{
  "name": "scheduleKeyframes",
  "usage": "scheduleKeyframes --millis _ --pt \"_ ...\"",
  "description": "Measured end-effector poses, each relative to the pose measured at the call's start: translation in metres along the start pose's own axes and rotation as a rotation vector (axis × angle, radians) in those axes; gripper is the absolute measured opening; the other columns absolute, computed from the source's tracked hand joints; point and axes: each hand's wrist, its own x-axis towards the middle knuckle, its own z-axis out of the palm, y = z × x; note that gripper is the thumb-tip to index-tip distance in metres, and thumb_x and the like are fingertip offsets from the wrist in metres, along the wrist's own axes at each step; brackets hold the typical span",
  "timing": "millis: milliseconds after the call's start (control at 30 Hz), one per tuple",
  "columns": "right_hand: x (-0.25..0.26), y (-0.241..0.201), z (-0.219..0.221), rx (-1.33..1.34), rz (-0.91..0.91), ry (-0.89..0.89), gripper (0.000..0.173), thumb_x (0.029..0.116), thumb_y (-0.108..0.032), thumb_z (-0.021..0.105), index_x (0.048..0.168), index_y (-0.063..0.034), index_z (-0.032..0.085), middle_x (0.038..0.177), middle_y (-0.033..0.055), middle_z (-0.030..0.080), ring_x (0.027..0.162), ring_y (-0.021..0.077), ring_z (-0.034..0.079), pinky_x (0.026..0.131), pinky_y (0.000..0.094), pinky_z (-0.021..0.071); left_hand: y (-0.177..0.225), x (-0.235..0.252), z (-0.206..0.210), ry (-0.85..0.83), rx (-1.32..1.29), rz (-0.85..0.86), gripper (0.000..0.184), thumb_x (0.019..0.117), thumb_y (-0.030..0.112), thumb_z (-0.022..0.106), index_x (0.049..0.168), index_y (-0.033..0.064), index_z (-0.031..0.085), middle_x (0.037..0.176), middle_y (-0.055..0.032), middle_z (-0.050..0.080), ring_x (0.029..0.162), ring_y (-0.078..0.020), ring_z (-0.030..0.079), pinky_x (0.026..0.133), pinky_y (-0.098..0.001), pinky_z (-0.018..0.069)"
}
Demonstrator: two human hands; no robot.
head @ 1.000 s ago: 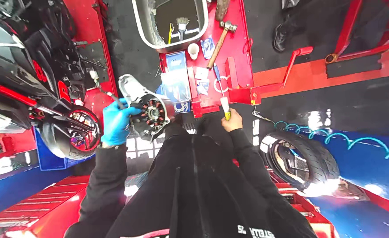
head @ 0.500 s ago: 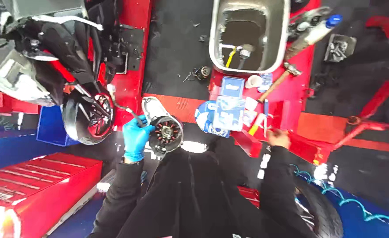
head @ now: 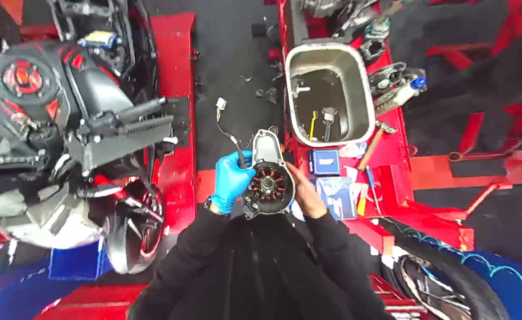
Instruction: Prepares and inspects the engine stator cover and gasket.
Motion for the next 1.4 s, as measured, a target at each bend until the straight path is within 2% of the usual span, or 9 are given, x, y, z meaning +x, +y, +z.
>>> scheduleKeyframes --millis 167,333,500,633,733,900,1033,1200,1400 --pt "0.07 -0.025 -0.002 0.335 -0.265 0.091 0.097 0.0888 -0.062 0.071 0.155 -0.0013 0.033 0.146 0.0076 0.057 0.132 0.0158 0.056 0.112 0.0381 0.0482 0.057 0.119 0.029 -0.191 0.168 0.135 0.031 0.0725 0.008 0.077 0.103 0.015 0.079 0.093 0.0026 0.078 0.086 -0.0068 0.074 0.079 -0.0345 0.0624" --pt "0.183 -0.056 -0.032 0.454 -0.269 0.306 0.083 0.0801 -0.025 0.084 0.143 0.0052 0.04 0.124 0.0171 0.066 0.111 0.0218 0.068 0.097 0.0427 0.0585 0.114 0.253 0.049 -0.486 0.277 0.236 0.035 0.0819 0.011 0.076 0.117 0.0165 0.075 0.102 0.0009 0.077 0.092 -0.0102 0.073 0.085 -0.04 0.0614" --pt "0.288 -0.084 -0.062 0.513 -0.241 0.352 0.08 0.0802 -0.025 0.082 0.143 0.0042 0.041 0.121 0.0192 0.066 0.107 0.0238 0.069 0.093 0.0441 0.0601 0.124 0.389 0.022 -0.824 0.102 0.154 0.069 0.0921 0.036 0.074 0.15 0.01 0.049 0.138 -0.0096 0.064 0.118 -0.0173 0.066 0.1 -0.0382 0.0564" --pt "0.374 -0.097 -0.066 0.583 -0.19 0.421 0.079 0.0816 -0.031 0.081 0.142 0.0024 0.042 0.118 0.0178 0.068 0.104 0.0236 0.07 0.091 0.0439 0.0607 0.1 0.467 0.017 -0.979 -0.164 -0.025 0.058 0.1018 0.036 0.056 0.153 0.0113 0.043 0.135 -0.0082 0.063 0.113 -0.0175 0.065 0.091 -0.0401 0.0591" --pt "0.449 -0.1 -0.071 0.505 -0.128 0.474 0.088 0.0832 -0.039 0.079 0.148 0.0023 0.036 0.125 0.0188 0.065 0.11 0.0247 0.068 0.094 0.0442 0.0599 0.076 0.522 0.024 -0.941 -0.413 -0.152 0.058 0.0943 0.047 0.064 0.138 0.0125 0.05 0.109 0.0035 0.072 0.097 -0.0076 0.07 0.086 -0.031 0.0605" --pt "0.599 -0.102 -0.087 -0.099 -0.026 0.355 0.092 0.0918 -0.064 0.061 0.148 0.0053 0.04 0.131 0.0173 0.063 0.108 0.0172 0.067 0.09 0.0383 0.0598 0.022 0.667 0.004 -0.923 -0.738 -0.046 0.043 0.0958 0.032 0.07 0.132 0.0128 0.059 0.118 -0.0003 0.073 0.109 -0.0116 0.07 0.096 -0.0333 0.0584" --pt "0.711 -0.127 -0.147 -0.407 0.156 0.631 0.056 0.1021 -0.045 0.056 0.14 -0.0039 0.059 0.116 0.0136 0.072 0.093 0.0226 0.074 0.077 0.045 0.0647 0.113 0.747 -0.033 -0.356 -0.407 -0.563 0.011 0.0908 0.01 0.048 0.095 0.0156 0.055 0.076 0.0059 0.069 0.072 -0.0013 0.068 0.067 -0.0206 0.0596" --pt "0.75 -0.138 -0.317 -0.835 0.477 1.385 0.042 0.1008 -0.038 0.06 0.127 -0.0057 0.069 0.115 0.018 0.073 0.11 0.0346 0.07 0.1 0.0581 0.0518 0.044 0.87 -0.131 -0.538 -0.492 -0.351 0.052 0.0822 0.042 0.072 0.124 0.0141 0.059 0.1 0.0051 0.075 0.09 -0.0043 0.072 0.079 -0.0258 0.0626" --pt "0.787 -0.136 -0.401 -0.825 0.824 1.521 0.05 0.0985 -0.048 0.06 0.123 -0.0068 0.072 0.125 0.0233 0.069 0.122 0.0419 0.063 0.105 0.0628 0.0461 0.079 0.944 -0.145 -0.479 -0.517 -0.389 0.043 0.0888 0.044 0.065 0.122 0.0175 0.062 0.1 0.0052 0.076 0.09 -0.0044 0.073 0.078 -0.0259 0.0629"
